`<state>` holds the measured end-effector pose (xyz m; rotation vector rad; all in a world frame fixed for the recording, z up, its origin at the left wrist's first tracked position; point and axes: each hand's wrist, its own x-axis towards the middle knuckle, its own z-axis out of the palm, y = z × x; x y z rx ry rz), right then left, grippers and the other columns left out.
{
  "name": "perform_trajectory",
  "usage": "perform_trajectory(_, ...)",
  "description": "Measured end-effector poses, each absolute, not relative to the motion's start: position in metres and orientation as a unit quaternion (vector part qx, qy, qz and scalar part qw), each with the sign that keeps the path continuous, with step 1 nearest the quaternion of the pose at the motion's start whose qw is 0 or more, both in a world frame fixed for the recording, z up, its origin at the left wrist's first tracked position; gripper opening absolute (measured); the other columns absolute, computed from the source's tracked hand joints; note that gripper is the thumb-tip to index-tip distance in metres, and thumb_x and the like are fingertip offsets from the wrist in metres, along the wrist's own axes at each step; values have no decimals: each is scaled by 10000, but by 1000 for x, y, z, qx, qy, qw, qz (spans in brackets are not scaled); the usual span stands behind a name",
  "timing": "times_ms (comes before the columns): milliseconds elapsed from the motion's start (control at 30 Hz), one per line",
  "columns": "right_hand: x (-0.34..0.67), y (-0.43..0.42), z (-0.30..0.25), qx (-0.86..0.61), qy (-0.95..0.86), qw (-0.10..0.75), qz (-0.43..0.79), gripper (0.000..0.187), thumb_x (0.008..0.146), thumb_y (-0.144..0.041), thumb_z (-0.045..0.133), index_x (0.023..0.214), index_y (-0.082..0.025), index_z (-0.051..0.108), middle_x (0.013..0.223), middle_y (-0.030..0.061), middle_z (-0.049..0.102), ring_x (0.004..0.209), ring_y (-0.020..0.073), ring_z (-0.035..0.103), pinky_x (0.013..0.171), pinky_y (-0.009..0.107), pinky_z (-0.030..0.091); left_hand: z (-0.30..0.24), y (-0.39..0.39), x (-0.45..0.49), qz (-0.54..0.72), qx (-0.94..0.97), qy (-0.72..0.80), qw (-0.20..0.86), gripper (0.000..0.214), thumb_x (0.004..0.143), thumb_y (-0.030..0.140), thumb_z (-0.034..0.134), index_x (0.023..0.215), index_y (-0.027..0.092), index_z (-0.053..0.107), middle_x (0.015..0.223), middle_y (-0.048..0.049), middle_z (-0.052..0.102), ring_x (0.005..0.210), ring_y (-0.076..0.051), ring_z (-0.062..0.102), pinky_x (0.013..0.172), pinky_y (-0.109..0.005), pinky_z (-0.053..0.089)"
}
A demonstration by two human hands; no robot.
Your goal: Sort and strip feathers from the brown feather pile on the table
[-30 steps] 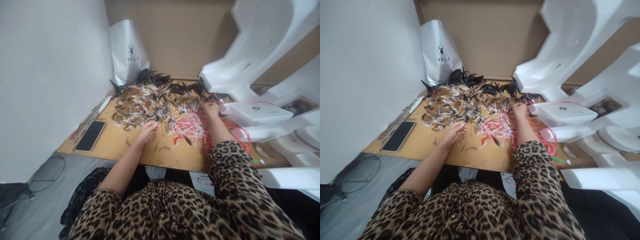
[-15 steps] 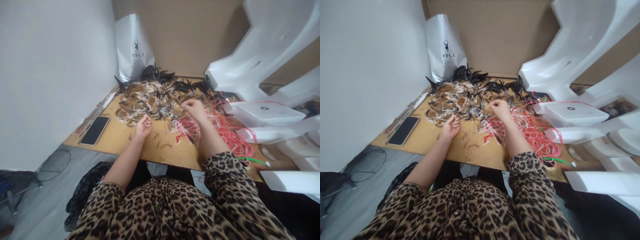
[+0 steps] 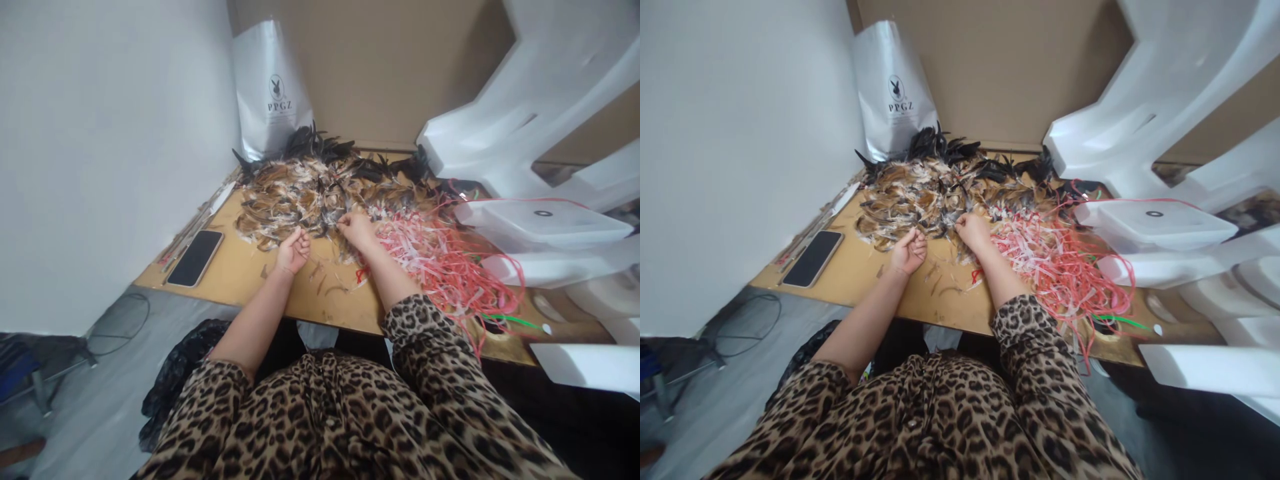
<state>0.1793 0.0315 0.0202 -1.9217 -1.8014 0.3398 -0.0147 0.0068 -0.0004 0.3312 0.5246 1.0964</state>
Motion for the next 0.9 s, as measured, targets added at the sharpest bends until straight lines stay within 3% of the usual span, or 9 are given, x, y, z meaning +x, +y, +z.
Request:
perform_trajectory(133, 177, 34, 12, -719, -654, 214, 96, 236, 734, -325, 550, 914, -216, 660, 886, 62, 679, 831, 209, 609, 725, 298, 438, -2, 7, -14, 510, 173, 244, 807, 123, 810, 211, 544, 729, 119, 554, 606, 1, 518, 471, -18, 437, 381, -107, 278)
perform_trajectory(267, 177, 36, 3, -704, -675, 207, 73, 193, 756, -274, 511, 851, -209, 665, 880, 77, 668, 801, 206, 600, 710, 300, 427, -3, 6, -12, 499, 197, 268, 800, 112, 786, 213, 577, 723, 122, 559, 612, 1, 530, 473, -18, 445, 384, -112, 282)
perform_trajectory(433, 178, 33, 1, -638, -715, 285, 21, 194, 777, -239, 478, 820, -191, 661, 841, 64, 633, 746, 176, 563, 704, 282, 414, -5, 6, -11, 490, 227, 279, 794, 108, 747, 211, 626, 733, 114, 580, 617, -1, 551, 480, -14, 463, 395, -109, 294)
perform_trajectory(600, 179, 24, 8, -505, -772, 386, -4, 187, 806, -242, 480, 844, -187, 654, 868, 76, 594, 838, 194, 541, 769, 315, 413, -11, 6, -9, 463, 282, 294, 787, 127, 731, 203, 647, 787, 92, 624, 652, -25, 612, 504, -25, 517, 434, -115, 356)
perform_trajectory(900, 171, 11, 19, -414, -831, 364, -72, 203, 854, -284, 455, 893, -232, 647, 955, 67, 578, 920, 193, 498, 793, 334, 368, -6, 5, -10, 391, 237, 306, 835, 315, 827, 358, 533, 741, 76, 643, 632, -70, 629, 470, -36, 512, 376, -115, 326)
